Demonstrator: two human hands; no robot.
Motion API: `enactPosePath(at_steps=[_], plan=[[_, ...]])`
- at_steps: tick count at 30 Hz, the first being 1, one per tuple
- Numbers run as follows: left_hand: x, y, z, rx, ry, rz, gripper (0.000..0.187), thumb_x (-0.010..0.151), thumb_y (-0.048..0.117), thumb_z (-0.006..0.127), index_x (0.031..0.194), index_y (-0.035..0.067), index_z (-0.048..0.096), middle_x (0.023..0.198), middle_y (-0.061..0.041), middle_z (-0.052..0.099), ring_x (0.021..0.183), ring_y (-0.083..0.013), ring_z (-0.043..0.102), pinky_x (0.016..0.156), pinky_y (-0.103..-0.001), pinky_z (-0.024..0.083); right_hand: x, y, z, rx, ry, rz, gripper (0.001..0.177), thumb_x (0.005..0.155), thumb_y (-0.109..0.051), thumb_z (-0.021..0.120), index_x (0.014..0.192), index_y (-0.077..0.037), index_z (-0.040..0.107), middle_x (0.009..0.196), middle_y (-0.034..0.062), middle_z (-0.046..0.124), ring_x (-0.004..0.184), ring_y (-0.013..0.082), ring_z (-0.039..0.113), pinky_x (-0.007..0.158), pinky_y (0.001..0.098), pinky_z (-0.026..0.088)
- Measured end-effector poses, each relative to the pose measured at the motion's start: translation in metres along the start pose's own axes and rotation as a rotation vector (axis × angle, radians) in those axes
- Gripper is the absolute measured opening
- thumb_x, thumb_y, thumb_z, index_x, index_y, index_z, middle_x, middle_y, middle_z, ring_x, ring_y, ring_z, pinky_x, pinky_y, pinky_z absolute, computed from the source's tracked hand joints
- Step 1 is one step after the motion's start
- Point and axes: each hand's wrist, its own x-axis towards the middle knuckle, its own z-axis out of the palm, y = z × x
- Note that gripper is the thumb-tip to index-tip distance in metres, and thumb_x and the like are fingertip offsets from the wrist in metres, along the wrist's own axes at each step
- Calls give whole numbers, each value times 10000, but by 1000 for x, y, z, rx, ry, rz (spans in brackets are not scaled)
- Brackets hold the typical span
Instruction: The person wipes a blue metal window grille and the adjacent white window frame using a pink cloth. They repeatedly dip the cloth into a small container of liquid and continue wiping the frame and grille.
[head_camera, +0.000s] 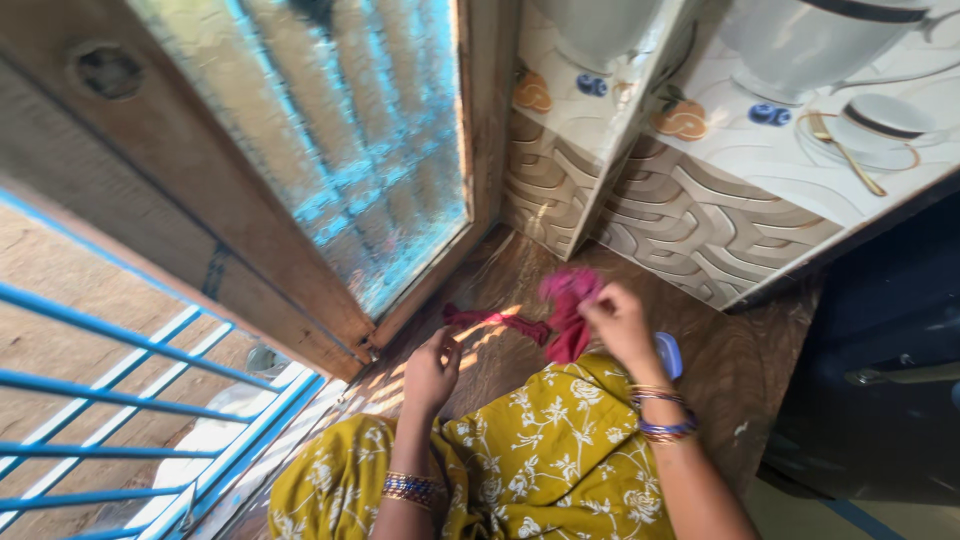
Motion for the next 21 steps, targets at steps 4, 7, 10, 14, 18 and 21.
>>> enactPosePath(at_steps=[4,7,10,14,18,21], plan=[[0,-8,1,-38,0,-30,326,906,226,666,1211,112,692,950,-104,781,852,-266,753,755,-402,577,-24,6,56,319,-190,317,170,860,-126,795,813,-21,671,779,29,724,698,99,620,628,247,501],[2,-17,9,-113,4,-34,366,915,259,662,1229,72,686,980,-127,786,867,-251,761,768,-386,584,-40,-5,85,493,-202,346,138,985,-142,743,971,-24,673,877,46,702,782,91,600,687,246,487],[6,-17,15,-362,-58,-11,399,979,350,681,1215,28,693,1010,-126,782,924,-205,757,813,-337,565,-48,-36,95,694,-257,540,206,934,-145,662,1130,-83,681,996,32,740,869,105,697,761,277,585],[7,-12,18,-822,-283,-348,384,941,323,662,1234,75,666,962,-17,717,796,-126,677,652,-298,543,-51,-57,105,915,-323,572,280,963,-136,637,1238,-86,626,1069,34,715,930,117,689,785,309,581],[8,-27,25,-852,-255,-295,240,945,181,731,1074,-19,696,818,-19,688,689,-116,602,607,-284,498,-52,-42,116,863,-310,539,249,999,-138,635,1235,-66,600,1053,32,702,919,121,679,792,327,580],[10,-40,27,-840,-170,-360,186,950,177,713,984,-6,727,771,7,682,663,-90,584,606,-271,499,-52,-33,120,845,-291,552,229,1001,-152,634,1212,-70,599,1035,29,698,896,127,685,793,338,584]])
